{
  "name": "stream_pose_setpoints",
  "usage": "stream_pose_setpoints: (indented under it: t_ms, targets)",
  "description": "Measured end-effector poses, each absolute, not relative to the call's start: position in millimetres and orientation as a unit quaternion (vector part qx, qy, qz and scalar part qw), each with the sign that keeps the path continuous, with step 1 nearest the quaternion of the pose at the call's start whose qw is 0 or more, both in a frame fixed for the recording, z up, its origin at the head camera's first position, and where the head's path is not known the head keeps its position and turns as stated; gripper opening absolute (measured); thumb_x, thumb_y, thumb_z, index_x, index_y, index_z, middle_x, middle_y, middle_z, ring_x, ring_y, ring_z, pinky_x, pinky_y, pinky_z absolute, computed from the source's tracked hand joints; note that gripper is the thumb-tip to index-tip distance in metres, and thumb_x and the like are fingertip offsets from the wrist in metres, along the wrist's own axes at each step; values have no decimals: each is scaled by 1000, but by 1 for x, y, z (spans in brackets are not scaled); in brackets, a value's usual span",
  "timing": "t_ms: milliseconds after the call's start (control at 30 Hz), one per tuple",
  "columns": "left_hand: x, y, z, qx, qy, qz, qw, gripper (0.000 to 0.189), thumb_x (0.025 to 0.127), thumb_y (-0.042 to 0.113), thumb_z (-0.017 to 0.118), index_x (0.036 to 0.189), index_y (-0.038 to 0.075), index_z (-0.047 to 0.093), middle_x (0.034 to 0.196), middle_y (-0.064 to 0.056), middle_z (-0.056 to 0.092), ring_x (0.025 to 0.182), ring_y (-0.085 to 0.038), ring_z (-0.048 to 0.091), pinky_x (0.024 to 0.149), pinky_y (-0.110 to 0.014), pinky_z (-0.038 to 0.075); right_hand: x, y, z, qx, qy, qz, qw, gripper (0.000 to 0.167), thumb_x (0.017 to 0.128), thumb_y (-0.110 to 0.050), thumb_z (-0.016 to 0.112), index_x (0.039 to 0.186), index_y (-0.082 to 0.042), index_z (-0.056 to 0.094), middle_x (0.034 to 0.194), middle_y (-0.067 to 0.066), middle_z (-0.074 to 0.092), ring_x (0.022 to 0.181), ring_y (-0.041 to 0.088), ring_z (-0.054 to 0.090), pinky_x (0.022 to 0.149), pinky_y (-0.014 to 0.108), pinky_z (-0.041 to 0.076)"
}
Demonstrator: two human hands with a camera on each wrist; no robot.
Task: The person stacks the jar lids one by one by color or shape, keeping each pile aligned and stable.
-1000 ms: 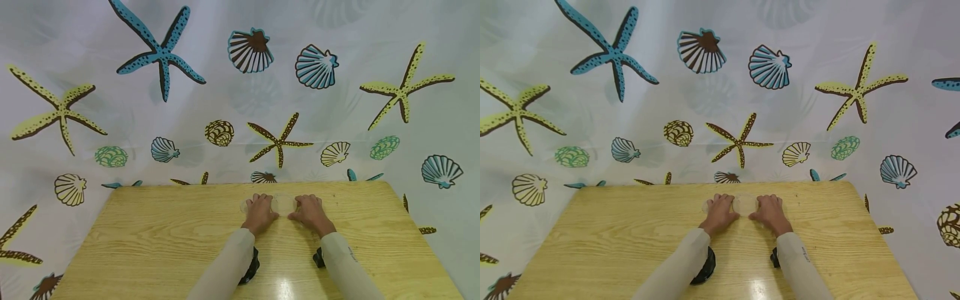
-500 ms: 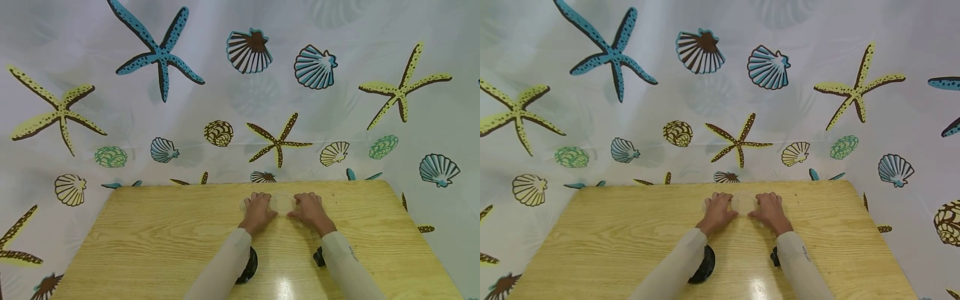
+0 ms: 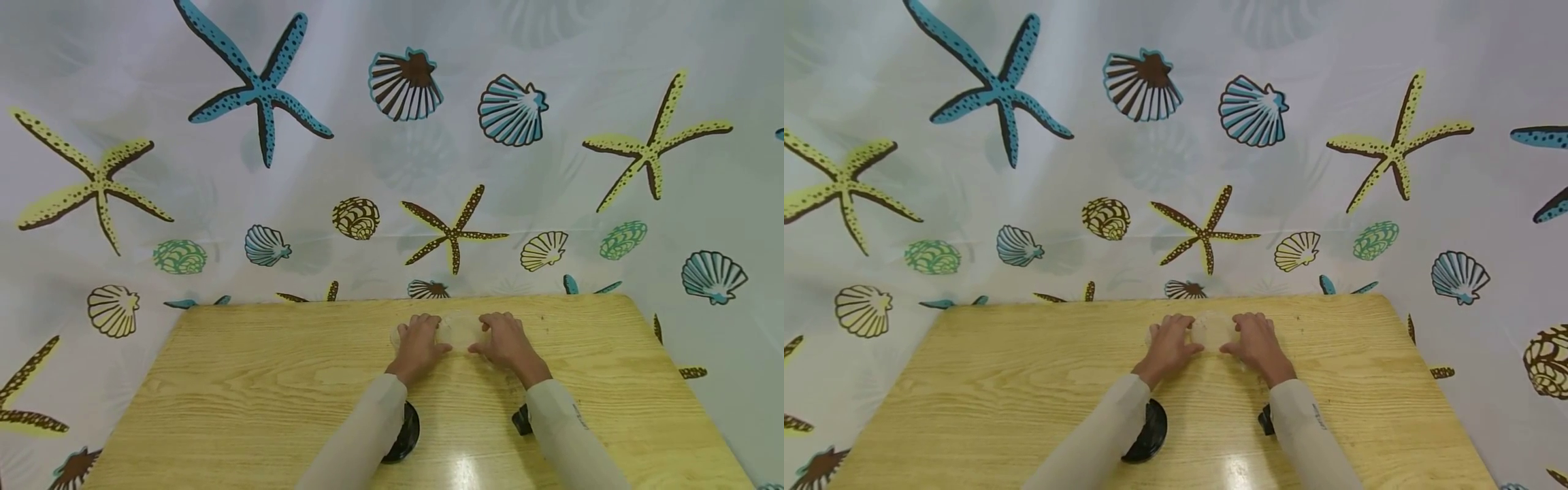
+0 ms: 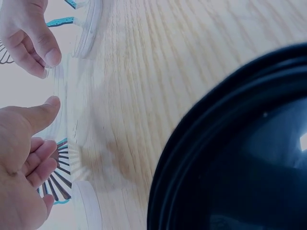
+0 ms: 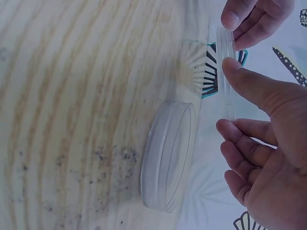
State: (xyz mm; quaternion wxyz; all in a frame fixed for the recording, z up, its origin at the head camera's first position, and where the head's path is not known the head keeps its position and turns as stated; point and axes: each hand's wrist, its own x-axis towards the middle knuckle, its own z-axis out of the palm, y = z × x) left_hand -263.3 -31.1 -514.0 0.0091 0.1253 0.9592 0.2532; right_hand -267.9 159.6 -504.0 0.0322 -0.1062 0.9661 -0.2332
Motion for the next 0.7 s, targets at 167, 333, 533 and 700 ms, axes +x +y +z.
stream_pose_setpoints:
  t_ms: [167, 333, 533, 700]
  targets:
    - [-263, -32, -513, 131, 953, 271, 16, 51, 85, 30, 72, 127, 7, 56, 121, -7, 59, 111, -25, 50, 87, -44, 29, -266, 160, -501, -102, 964, -243, 40, 63, 79, -34, 77, 128, 1, 57, 110, 11, 64, 106, 32, 53, 99, 52, 36]
    - [-260, -35, -509, 134, 946, 296, 24, 51, 85, 27, 72, 129, 6, 55, 120, -8, 58, 112, -26, 49, 88, -45, 28, -263, 160, -500, -101, 961, -254, 38, 63, 79, -32, 77, 128, 1, 56, 110, 13, 64, 108, 33, 53, 100, 53, 34]
    - [-259, -35, -507, 135, 939, 315, 23, 51, 85, 26, 72, 128, 4, 55, 118, -8, 59, 113, -27, 50, 88, -45, 29, -257, 162, -497, -105, 958, -264, 31, 64, 80, -33, 76, 129, 1, 55, 111, 13, 64, 110, 33, 52, 101, 54, 33]
    - [-258, -37, -507, 138, 938, 318, 21, 50, 84, 26, 73, 126, 3, 56, 116, -8, 59, 110, -27, 50, 88, -44, 30, -254, 161, -494, -111, 957, -266, 31, 64, 80, -33, 76, 130, 1, 55, 111, 13, 63, 109, 33, 52, 101, 54, 33]
